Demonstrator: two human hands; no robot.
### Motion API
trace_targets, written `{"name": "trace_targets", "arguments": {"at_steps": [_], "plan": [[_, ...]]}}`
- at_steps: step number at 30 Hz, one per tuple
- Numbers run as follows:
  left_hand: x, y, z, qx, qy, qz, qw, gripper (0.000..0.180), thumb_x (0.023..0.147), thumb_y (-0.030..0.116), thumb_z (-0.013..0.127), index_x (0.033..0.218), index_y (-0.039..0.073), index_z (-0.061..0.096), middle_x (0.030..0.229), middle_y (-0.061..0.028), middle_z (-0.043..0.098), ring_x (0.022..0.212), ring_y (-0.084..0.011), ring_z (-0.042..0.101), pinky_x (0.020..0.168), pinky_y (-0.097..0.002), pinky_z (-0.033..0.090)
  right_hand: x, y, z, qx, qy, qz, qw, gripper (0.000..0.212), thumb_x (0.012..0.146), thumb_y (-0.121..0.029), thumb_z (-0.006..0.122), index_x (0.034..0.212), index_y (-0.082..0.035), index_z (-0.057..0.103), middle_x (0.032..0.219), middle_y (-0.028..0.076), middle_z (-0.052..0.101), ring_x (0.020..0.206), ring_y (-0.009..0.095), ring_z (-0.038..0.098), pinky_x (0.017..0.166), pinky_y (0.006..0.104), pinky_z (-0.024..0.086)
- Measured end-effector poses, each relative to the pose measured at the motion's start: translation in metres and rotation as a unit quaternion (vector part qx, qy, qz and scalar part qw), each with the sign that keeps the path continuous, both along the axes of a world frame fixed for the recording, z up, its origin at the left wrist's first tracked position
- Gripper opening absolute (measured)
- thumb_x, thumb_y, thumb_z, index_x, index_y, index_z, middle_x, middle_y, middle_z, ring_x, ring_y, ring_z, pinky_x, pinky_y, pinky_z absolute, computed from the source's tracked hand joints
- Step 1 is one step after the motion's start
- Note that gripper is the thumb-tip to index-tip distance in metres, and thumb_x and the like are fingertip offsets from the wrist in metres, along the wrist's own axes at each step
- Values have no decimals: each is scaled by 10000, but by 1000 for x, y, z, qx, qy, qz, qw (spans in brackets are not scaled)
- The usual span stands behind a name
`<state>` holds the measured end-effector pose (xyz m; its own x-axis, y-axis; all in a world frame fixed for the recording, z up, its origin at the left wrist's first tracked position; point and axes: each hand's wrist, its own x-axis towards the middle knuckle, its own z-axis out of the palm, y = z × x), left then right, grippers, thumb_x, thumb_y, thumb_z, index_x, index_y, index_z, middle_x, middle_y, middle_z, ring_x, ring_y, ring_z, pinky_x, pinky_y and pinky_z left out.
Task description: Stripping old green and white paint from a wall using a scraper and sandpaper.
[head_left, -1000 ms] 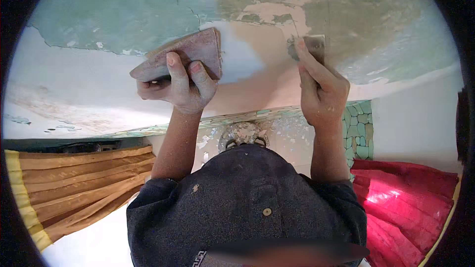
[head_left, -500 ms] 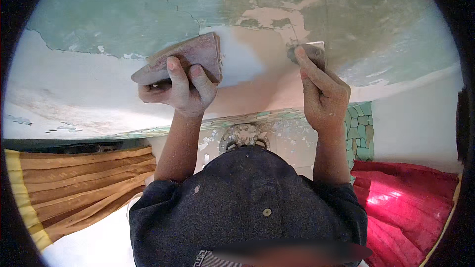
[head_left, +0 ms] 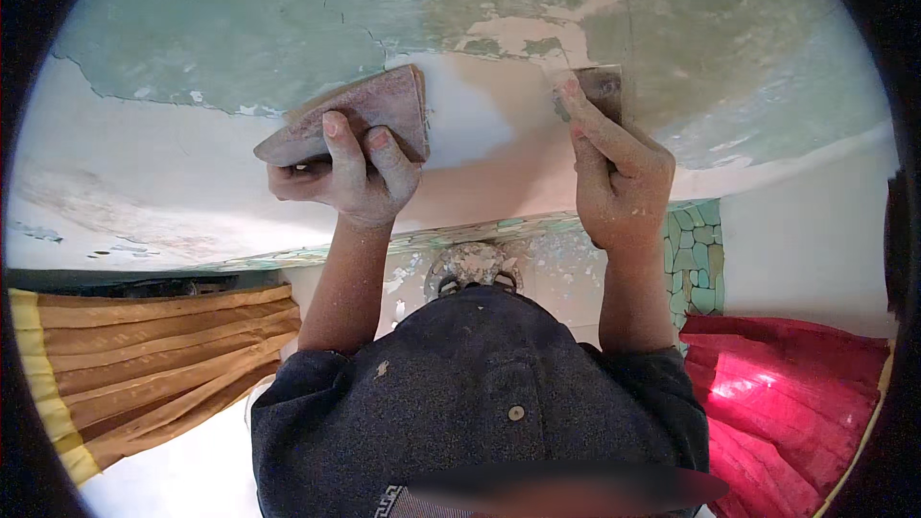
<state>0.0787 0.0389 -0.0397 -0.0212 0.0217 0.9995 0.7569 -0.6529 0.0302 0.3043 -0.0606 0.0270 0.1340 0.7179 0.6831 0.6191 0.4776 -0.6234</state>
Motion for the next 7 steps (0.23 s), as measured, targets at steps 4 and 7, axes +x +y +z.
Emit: {"name": "trace_targets", "arguments": {"at_steps": [4, 7], "plan": [[-4, -5, -2, -17, 1, 26, 1000, 530, 929, 259, 580, 1428, 130, 458, 1226, -176, 266, 1027, -324, 410, 777, -451, 421, 3, -8, -11, -38, 6, -17, 999, 455, 795, 74, 580, 1184, -129, 703, 1102, 214, 662, 859, 281, 704, 684, 253, 518], [1, -4, 1, -20, -9, -9, 1000, 557, 916, 273, 603, 1435, 137, 452, 1218, -188, 282, 1097, -338, 370, 778, -460, 402, 3, 1, -8, 20, -51, -16, 998, 389, 853, 76, 609, 1197, -85, 689, 1138, 177, 693, 963, 197, 701, 778, 213, 500]]}}
